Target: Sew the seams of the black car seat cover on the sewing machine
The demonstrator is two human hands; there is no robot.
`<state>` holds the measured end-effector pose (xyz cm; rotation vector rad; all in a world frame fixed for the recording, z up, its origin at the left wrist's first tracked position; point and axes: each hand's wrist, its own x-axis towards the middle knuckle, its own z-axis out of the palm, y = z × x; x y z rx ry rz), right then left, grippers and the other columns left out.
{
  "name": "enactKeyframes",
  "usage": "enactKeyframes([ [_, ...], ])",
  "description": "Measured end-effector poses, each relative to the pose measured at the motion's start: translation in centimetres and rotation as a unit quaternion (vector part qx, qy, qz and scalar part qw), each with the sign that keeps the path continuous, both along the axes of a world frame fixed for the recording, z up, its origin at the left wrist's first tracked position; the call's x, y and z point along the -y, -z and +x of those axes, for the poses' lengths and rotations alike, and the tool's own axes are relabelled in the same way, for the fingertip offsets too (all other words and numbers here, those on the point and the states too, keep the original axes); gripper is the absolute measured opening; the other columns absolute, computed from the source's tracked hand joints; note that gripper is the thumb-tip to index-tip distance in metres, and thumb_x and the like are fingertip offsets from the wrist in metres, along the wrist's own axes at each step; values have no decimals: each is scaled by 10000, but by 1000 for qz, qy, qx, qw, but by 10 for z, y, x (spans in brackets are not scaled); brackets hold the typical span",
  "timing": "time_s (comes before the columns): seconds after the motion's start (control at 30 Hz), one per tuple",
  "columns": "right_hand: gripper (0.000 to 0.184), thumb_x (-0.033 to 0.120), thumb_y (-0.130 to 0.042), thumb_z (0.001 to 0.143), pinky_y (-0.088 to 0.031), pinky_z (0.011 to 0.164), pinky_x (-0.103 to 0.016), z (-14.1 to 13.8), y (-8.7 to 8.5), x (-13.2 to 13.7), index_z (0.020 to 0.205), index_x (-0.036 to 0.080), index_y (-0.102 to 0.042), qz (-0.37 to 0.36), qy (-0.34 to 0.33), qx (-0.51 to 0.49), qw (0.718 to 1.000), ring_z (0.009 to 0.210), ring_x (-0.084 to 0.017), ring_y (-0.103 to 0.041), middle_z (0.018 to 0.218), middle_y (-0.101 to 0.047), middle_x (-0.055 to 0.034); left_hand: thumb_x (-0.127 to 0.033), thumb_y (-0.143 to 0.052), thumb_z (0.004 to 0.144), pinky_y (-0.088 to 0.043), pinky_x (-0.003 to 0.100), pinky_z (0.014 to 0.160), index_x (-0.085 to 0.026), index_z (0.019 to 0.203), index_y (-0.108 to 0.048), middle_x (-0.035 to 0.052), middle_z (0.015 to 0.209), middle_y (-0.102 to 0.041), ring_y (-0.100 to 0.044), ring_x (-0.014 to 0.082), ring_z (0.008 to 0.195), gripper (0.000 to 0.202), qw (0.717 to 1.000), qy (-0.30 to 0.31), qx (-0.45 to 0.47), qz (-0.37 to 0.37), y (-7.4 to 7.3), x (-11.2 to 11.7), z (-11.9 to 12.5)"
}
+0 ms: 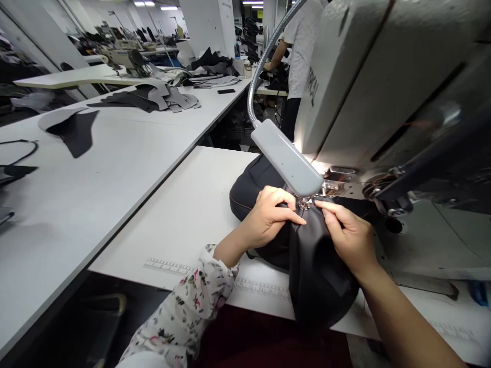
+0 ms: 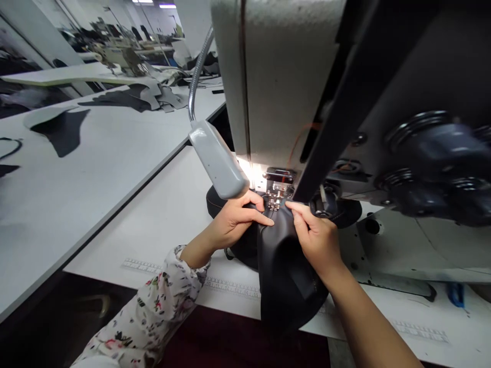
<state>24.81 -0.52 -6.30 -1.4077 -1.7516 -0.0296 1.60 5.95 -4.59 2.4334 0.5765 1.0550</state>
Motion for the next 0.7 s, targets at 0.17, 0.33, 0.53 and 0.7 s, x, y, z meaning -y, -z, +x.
enactKeyframes([
  [0.17, 308, 155, -448, 988, -606, 698, -316, -26, -4, 38, 1141, 128, -714, 71, -17, 137, 988, 826, -221, -702, 923, -732, -112, -206, -397, 1027, -469, 411, 991, -154, 1177, -707, 122, 1173, -664, -595, 243, 1119, 348, 992, -12, -33, 123, -21, 32, 31],
  [0.33, 303, 167, -431, 974, -584, 998, -319, -4, 11, 87, 1080, 162, -715, 72, -9, 153, 986, 1153, -203, -672, 1109, -755, -94, -447, -458, 1050, -483, 453, 826, -106, 950, -683, 105, 832, -660, -633, 289, 820, 421, 940, -74, -225, 247, -35, 59, 73],
  [0.53, 283, 254, -441, 944, -570, 859, -459, 178, 73, 158, 985, 156, -703, -10, 338, 109, 935, 924, -277, -681, 963, -738, -162, -415, -524, 1025, -415, 408, 697, -88, 925, -669, 113, 778, -657, -640, 287, 741, 371, 899, -148, -332, 244, -32, 70, 101],
  [0.7, 256, 420, -538, 877, -542, 737, -449, 259, 106, 187, 792, 207, -651, -110, 352, 117, 922, 820, -310, -671, 849, -703, -130, -355, -492, 1043, -430, 434, 868, 48, 1453, -469, 246, 1235, -707, -684, 315, 1074, 575, 931, -189, -262, 172, -14, 83, 99],
])
